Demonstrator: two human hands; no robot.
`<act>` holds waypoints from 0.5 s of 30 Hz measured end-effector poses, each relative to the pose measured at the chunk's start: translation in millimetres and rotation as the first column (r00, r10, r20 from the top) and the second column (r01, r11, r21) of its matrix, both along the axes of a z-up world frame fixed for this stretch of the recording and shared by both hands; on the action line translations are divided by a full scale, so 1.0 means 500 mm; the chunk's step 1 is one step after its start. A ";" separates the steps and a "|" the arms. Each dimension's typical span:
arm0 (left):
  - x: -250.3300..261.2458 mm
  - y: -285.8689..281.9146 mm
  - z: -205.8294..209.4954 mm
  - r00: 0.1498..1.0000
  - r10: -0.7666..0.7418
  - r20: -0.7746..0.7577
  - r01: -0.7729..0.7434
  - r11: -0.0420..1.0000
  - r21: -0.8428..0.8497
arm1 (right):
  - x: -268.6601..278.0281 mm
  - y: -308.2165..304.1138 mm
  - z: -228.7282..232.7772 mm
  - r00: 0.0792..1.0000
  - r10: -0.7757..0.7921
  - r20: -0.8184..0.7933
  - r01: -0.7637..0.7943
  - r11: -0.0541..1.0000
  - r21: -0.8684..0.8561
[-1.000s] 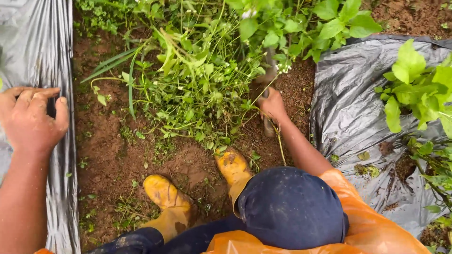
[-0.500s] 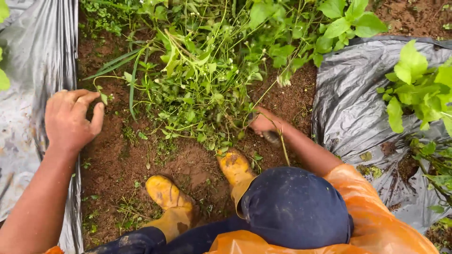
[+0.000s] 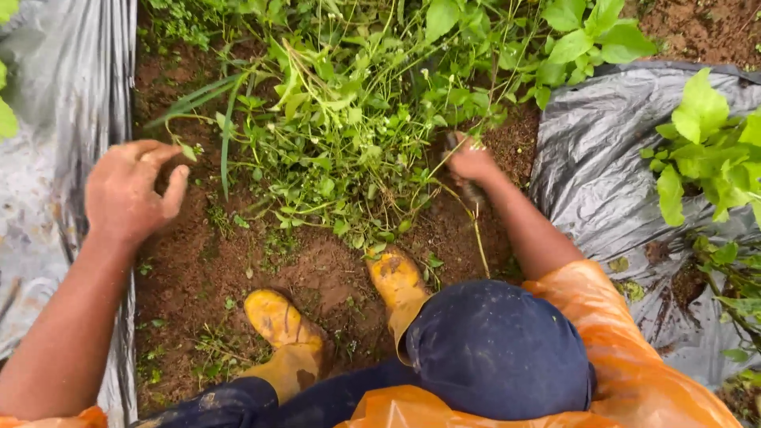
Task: The person uses a small hand hoe to weed the soil between rows of plants covered with black plastic mulch. They repeatedly scrape the soil surface to remove small weeds and then pull the uprooted plants by hand, gathering them into a pile.
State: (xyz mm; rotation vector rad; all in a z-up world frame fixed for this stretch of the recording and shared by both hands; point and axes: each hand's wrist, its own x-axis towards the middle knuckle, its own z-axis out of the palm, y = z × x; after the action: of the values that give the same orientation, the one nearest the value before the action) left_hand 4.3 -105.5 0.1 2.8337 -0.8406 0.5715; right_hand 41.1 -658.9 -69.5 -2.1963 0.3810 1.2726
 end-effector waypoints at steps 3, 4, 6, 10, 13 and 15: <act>-0.004 0.017 -0.019 1.000 0.022 0.004 -0.022 0.998 0.055 | -0.033 0.022 -0.042 0.984 -0.101 0.145 0.106 0.994 -0.028; -0.004 0.017 -0.022 1.000 0.021 0.010 -0.021 0.998 0.056 | -0.041 0.013 -0.046 0.996 -0.094 -0.007 0.095 0.994 0.046; -0.012 0.018 -0.020 1.000 0.011 0.007 -0.011 0.998 0.060 | -0.062 -0.005 -0.048 0.982 -0.083 -0.169 0.104 0.987 0.122; -0.003 0.000 -0.011 1.000 0.009 -0.002 -0.009 0.999 0.040 | -0.064 -0.009 -0.064 0.982 -0.185 0.041 0.173 0.964 0.204; 0.008 -0.024 0.007 1.000 -0.025 -0.005 0.025 0.999 0.025 | -0.146 -0.058 -0.233 0.792 0.355 0.496 -0.505 0.838 0.207; 0.009 -0.044 0.024 0.998 -0.058 -0.028 0.058 0.998 -0.001 | -0.185 -0.018 -0.198 0.000 0.715 0.699 -0.960 0.196 -0.201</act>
State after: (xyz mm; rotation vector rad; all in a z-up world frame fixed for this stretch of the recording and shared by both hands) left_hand 8.7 -127.3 12.1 2.7999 -0.9136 0.5232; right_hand -51.5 -668.0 -168.5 -2.2851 -1.7362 0.6827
